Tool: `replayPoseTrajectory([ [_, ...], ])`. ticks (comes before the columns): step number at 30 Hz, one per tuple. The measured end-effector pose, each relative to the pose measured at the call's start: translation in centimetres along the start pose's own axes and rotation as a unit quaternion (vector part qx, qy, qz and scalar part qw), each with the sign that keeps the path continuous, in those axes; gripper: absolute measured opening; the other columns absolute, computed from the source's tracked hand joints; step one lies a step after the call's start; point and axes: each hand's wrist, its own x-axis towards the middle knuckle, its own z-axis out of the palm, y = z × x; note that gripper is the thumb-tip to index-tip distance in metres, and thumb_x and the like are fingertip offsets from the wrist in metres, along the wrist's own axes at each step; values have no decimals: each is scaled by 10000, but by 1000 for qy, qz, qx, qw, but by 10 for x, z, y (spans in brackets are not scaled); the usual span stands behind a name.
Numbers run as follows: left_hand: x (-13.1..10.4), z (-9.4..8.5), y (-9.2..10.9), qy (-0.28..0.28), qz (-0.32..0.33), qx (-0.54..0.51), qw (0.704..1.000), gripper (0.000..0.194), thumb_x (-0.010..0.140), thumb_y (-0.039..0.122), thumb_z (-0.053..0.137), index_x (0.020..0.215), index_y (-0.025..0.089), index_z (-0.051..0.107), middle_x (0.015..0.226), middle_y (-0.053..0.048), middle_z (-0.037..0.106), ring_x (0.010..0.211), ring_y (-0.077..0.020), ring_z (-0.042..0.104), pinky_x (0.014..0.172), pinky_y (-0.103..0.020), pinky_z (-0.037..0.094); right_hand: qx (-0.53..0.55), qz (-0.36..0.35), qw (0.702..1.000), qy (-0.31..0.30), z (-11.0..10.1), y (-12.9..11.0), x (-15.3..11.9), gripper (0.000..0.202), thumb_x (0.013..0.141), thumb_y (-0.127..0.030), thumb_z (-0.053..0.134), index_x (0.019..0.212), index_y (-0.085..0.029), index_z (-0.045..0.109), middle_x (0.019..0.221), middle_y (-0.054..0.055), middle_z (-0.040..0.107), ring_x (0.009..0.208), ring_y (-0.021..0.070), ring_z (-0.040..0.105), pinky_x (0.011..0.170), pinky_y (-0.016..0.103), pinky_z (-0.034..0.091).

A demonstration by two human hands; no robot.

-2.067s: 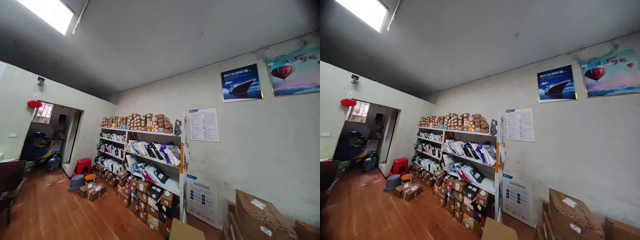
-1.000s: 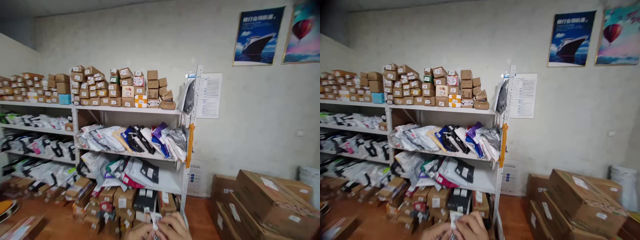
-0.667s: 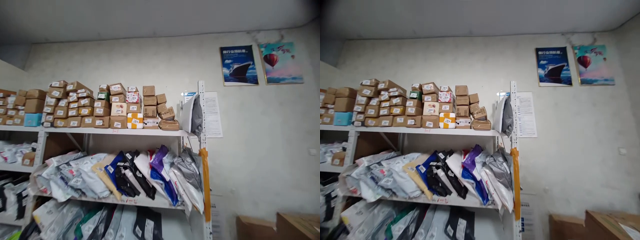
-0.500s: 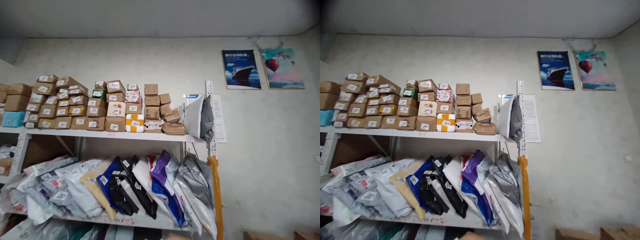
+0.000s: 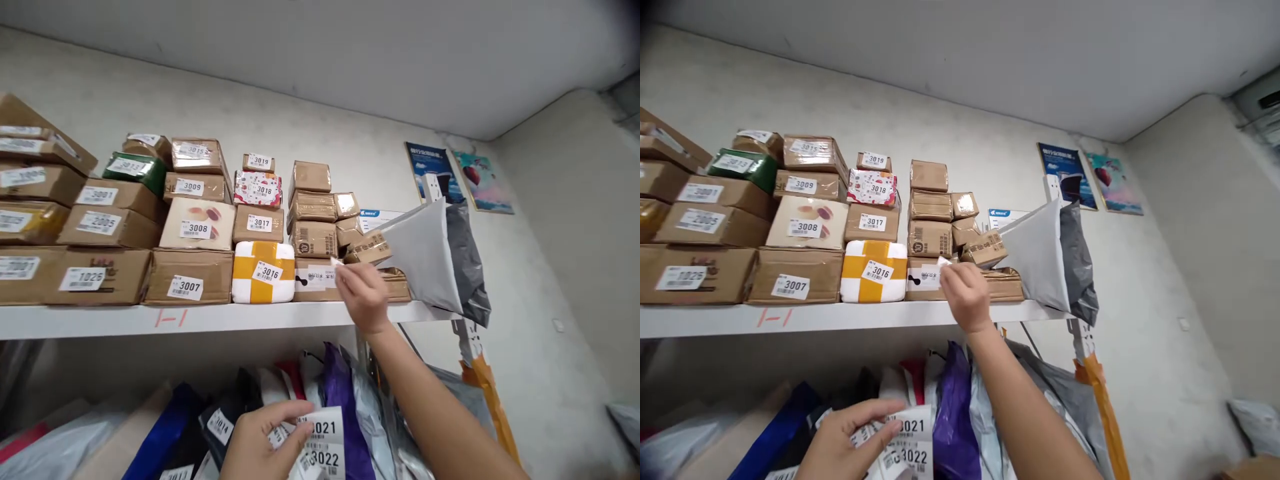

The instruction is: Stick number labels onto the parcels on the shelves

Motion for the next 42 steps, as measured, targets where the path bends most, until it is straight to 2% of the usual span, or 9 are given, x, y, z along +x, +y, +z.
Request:
replayPoseTrajectory([
  [5,46,-12,-14,-24,19,-39,999,279,690,454,629,713,187,710,713,-34,688,717,-200,608,680,-258,470,18,2,978,-206,33,6,-22,251,878,-297,505,795,-175,708,794,115,699,772,209,626,713,356,523],
  [7,61,-16,-16,-29,32,-42,998,319,710,483,608,723,173,682,716,-36,660,707,-193,583,654,-260,451,100,101,968,-206,21,-7,-27,269,875,-369,515,816,-186,703,871,101,702,837,195,641,763,344,528],
  [10,77,-18,-11,-33,45,-61,997,360,721,518,579,758,166,650,710,-34,630,679,-185,546,628,-270,425,267,250,880,-302,-8,-37,-27,268,824,-430,575,967,-230,681,951,62,698,890,188,644,722,314,531],
  [13,86,-14,-3,-31,83,-60,994,332,743,494,563,775,174,648,745,-32,620,732,-191,543,660,-279,411,256,251,839,-409,-27,-61,-31,243,746,-261,673,988,-265,680,942,32,681,848,168,629,621,257,501],
  [17,88,-2,3,-51,80,-131,987,292,704,441,639,823,175,657,857,-42,650,788,-184,571,713,-283,423,233,287,875,-313,-26,-61,-44,105,779,-191,591,773,-212,694,760,17,647,707,134,600,629,264,477],
  [21,86,8,1,-100,38,-260,960,398,642,382,715,956,146,653,823,-58,690,796,-196,607,751,-301,457,307,385,836,-243,-22,-50,-52,173,696,-309,695,823,-191,690,777,29,671,708,144,605,651,279,503],
  [31,81,9,4,42,107,-102,988,428,788,530,546,573,170,462,515,71,346,526,-85,316,497,-211,259,326,474,794,-195,-16,-60,-56,308,576,-422,779,693,-165,657,651,11,641,595,113,548,572,256,449],
  [35,88,9,9,26,81,-233,969,311,694,456,676,781,158,655,667,11,631,710,-149,576,671,-236,443,369,489,774,-158,-9,-59,-54,423,542,-394,811,867,-185,639,625,-37,609,604,101,552,579,230,447],
  [42,100,10,14,36,68,-302,950,316,620,383,749,815,137,710,768,-47,714,800,-173,624,769,-265,477,275,389,864,-165,-6,-58,-49,183,709,-366,687,747,-189,664,768,41,665,731,163,603,615,273,478],
])
